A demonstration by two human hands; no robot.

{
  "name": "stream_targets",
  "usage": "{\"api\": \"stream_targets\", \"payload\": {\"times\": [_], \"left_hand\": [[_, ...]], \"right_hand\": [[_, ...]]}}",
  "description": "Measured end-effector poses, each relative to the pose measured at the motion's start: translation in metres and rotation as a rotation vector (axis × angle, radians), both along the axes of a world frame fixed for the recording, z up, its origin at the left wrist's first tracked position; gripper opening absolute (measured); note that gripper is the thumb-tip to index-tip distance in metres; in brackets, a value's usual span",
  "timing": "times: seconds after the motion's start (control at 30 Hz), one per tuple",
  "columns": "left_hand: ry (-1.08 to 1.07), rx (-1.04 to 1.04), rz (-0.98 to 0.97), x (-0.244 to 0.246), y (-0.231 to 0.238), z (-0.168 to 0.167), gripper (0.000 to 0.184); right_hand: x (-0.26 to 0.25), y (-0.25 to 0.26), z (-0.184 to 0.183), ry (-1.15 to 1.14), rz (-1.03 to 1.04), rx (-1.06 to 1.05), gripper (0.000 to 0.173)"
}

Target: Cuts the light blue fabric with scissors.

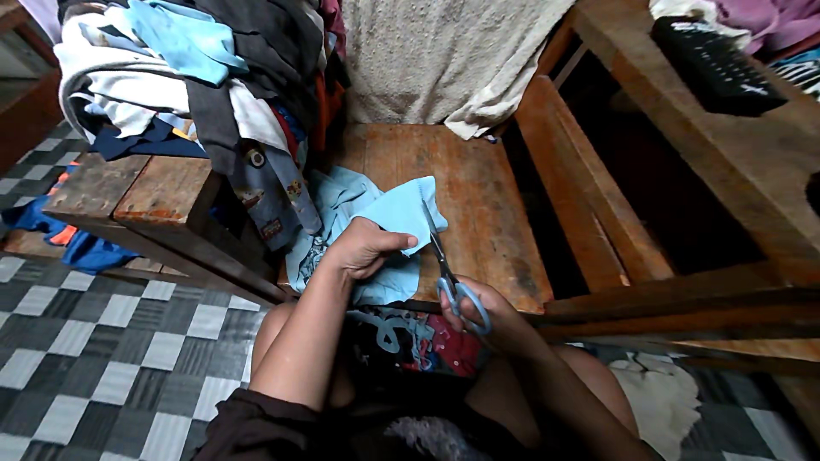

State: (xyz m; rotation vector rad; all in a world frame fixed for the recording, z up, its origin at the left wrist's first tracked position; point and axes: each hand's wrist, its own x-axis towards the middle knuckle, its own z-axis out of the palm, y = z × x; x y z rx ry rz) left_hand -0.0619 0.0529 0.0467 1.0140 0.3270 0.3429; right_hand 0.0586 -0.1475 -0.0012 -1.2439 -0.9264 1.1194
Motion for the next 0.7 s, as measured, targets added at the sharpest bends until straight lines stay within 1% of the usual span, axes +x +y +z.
{"api": "stream_targets", "payload": {"times": [0.13, 0.37, 0.57, 0.6, 0.7], "left_hand": [[0.016, 0.005, -0.019, 0.0012, -0.0006, -0.0014, 0.028], [0.049, 0.007, 0.021, 0.0016, -0.0027, 0.0031, 0.027], [0.066, 0.036, 0.013, 0.0011, 0.0000, 0.0018, 0.025], [0.069, 0.047, -0.003, 0.0003, 0.0006, 0.0013, 0.025], [0.126, 0.094, -0.055, -0.0017, 0.0002, 0.0032, 0.022]], "right_hand": [[-0.0019, 0.0005, -0.0001, 0.008, -0.021, -0.007, 0.047], [-0.0058, 0.0015, -0.0013, 0.006, -0.070, -0.024, 0.040], [-0.0076, 0.0010, 0.0004, 0.068, -0.076, -0.017, 0.037], [-0.0074, 0.0011, 0.0003, 0.080, -0.069, -0.012, 0.037], [-0.0070, 0.0006, 0.0011, 0.107, -0.056, -0.005, 0.045]]}}
